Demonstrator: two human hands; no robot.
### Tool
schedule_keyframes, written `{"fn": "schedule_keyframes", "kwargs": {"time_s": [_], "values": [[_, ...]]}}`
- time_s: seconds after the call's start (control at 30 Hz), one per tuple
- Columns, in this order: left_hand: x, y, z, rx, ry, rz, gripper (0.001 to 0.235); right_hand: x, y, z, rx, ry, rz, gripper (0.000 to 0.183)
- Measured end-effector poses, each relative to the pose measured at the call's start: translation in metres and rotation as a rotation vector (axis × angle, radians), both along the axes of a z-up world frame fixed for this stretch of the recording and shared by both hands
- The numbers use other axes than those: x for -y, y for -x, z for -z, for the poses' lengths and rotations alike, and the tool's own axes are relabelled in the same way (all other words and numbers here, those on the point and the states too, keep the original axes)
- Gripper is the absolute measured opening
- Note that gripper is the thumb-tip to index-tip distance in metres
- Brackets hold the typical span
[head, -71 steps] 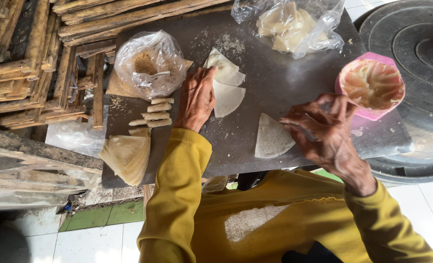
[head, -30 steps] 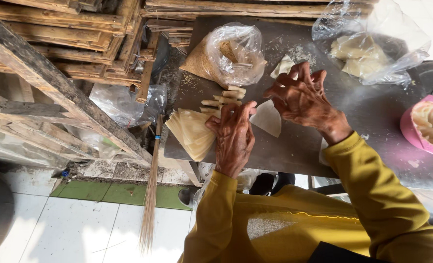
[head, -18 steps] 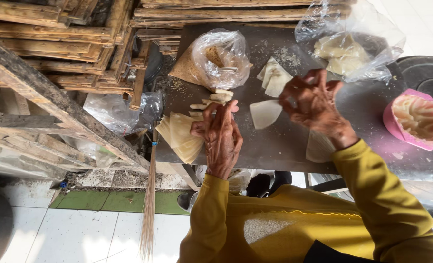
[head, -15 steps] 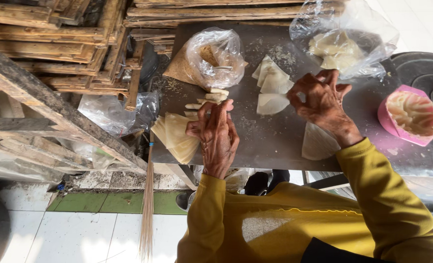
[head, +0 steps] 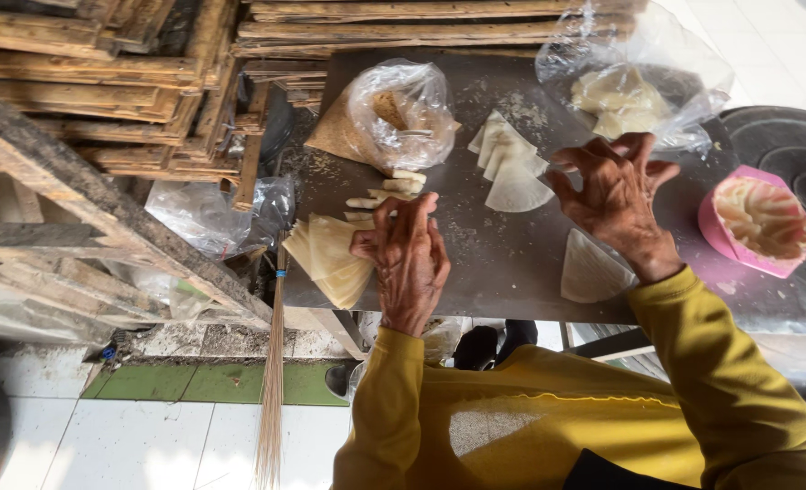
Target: The person repeatedly scoops a granular filling into thin triangular wrappers, folds them into small packets, and places them on the table. The process is continuous and methodical.
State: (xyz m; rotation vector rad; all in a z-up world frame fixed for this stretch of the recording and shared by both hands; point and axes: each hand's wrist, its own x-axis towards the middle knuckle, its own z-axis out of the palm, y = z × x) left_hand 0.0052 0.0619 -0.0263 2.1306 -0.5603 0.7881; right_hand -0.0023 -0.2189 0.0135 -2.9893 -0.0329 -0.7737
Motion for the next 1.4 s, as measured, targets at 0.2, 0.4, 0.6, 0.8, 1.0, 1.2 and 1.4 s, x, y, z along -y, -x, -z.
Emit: {"fn": "schedule_keyframes", "kwargs": {"time_s": [0.2, 0.4, 0.6, 0.8, 1.0, 1.2, 1.4], "values": [[0.004, -0.003, 0.012, 0.066, -0.132, -0.099, 0.043, -0.066, -0.088, -0.014, 0.047, -0.124, -0.356, 0.014], [0.008, -0.01, 0.015, 0.069, -0.127, -0.125, 0.037, -0.119, -0.148, -0.01, -0.226, -0.197, -0.19, 0.035], [0.001, 0.0, 0.004, 0.018, -0.042, -0.087, 0.036, -0.113, -0.173, 0.0, 0.238, -0.273, -0.4, 0.019], [-0.002, 0.004, -0.004, -0.005, -0.027, -0.068, 0.037, -0.131, -0.202, 0.028, -0.05, -0.805, -0.409, 0.023], [0.0, 0.002, 0.001, 0.031, -0.019, -0.079, 0.036, -0.121, -0.185, 0.006, -0.235, -1.091, -0.072, 0.013], [-0.001, 0.003, -0.001, 0.02, -0.062, -0.1, 0.037, -0.104, -0.145, -0.019, -0.144, -1.478, -0.105, 0.011], [0.0, 0.004, -0.004, 0.007, -0.095, -0.105, 0.04, -0.087, -0.15, -0.008, -0.15, -1.342, 0.067, 0.013]]}}
